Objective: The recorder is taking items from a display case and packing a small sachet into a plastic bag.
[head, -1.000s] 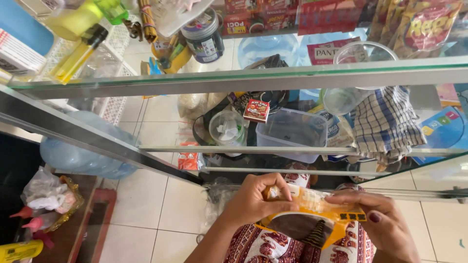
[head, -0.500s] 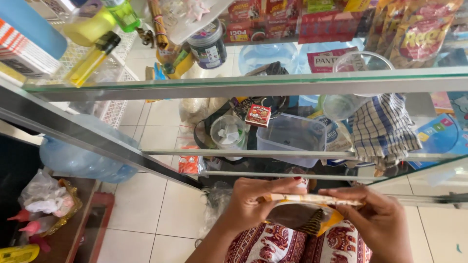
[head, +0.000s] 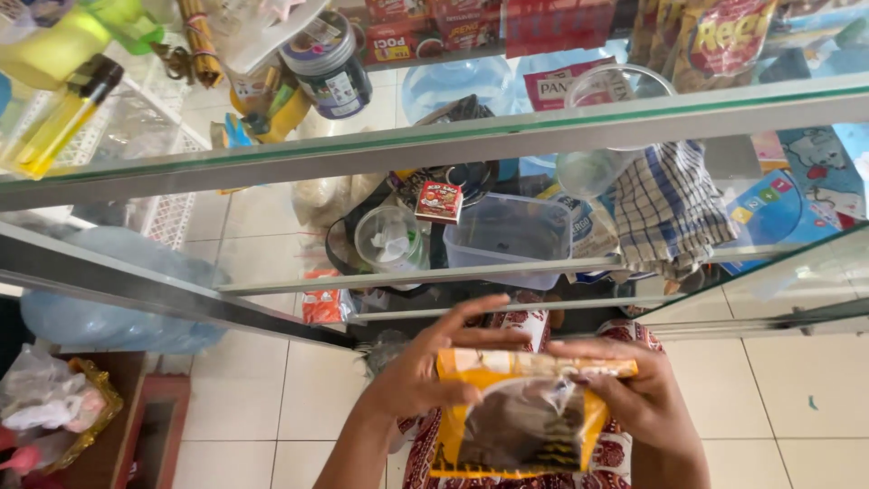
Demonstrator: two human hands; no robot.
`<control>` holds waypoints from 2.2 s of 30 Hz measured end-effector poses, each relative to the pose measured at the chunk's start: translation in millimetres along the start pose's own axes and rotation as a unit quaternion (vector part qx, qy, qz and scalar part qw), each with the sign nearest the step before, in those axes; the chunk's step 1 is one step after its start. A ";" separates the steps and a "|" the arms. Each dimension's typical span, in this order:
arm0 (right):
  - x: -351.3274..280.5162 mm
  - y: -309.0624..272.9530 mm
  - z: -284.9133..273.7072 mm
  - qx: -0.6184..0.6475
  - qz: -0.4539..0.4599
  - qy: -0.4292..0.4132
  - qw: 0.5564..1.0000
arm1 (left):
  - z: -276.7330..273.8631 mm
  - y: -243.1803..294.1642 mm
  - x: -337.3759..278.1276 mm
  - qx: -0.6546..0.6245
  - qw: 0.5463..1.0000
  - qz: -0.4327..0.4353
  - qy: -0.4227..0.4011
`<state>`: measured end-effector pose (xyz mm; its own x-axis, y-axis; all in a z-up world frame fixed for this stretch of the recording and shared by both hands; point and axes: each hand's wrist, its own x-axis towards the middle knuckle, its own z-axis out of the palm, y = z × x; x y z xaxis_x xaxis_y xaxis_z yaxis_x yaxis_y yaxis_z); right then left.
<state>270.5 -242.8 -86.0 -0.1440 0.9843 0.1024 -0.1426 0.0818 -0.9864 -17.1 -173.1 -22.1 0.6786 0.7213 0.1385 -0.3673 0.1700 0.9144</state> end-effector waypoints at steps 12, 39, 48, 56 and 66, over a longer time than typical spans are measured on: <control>28.7 -22.6 8.4 -0.206 -0.124 -0.027 0.970 | -14.6 -62.4 6.1 -0.066 0.993 -0.094 0.016; 10.2 8.7 25.8 -0.209 0.172 0.083 0.959 | -10.7 -55.9 -19.5 0.099 0.988 -0.067 0.101; 17.6 -15.9 48.5 -0.416 0.241 -0.011 0.877 | -3.8 -94.4 -23.3 0.188 0.972 -0.099 0.102; 8.4 6.8 46.5 -0.394 0.128 0.074 0.907 | -27.6 -138.0 -27.2 0.009 0.968 -0.245 0.048; 2.7 34.3 53.3 -0.564 -0.212 0.025 0.798 | -27.6 -146.9 -26.2 -0.012 0.968 -0.215 0.127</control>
<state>213.0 -245.7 -112.7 -0.2742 0.8337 0.4793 0.8072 0.4704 -0.3565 1.5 -198.5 -170.5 0.5945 0.7222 -0.3534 -0.1033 0.5045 0.8572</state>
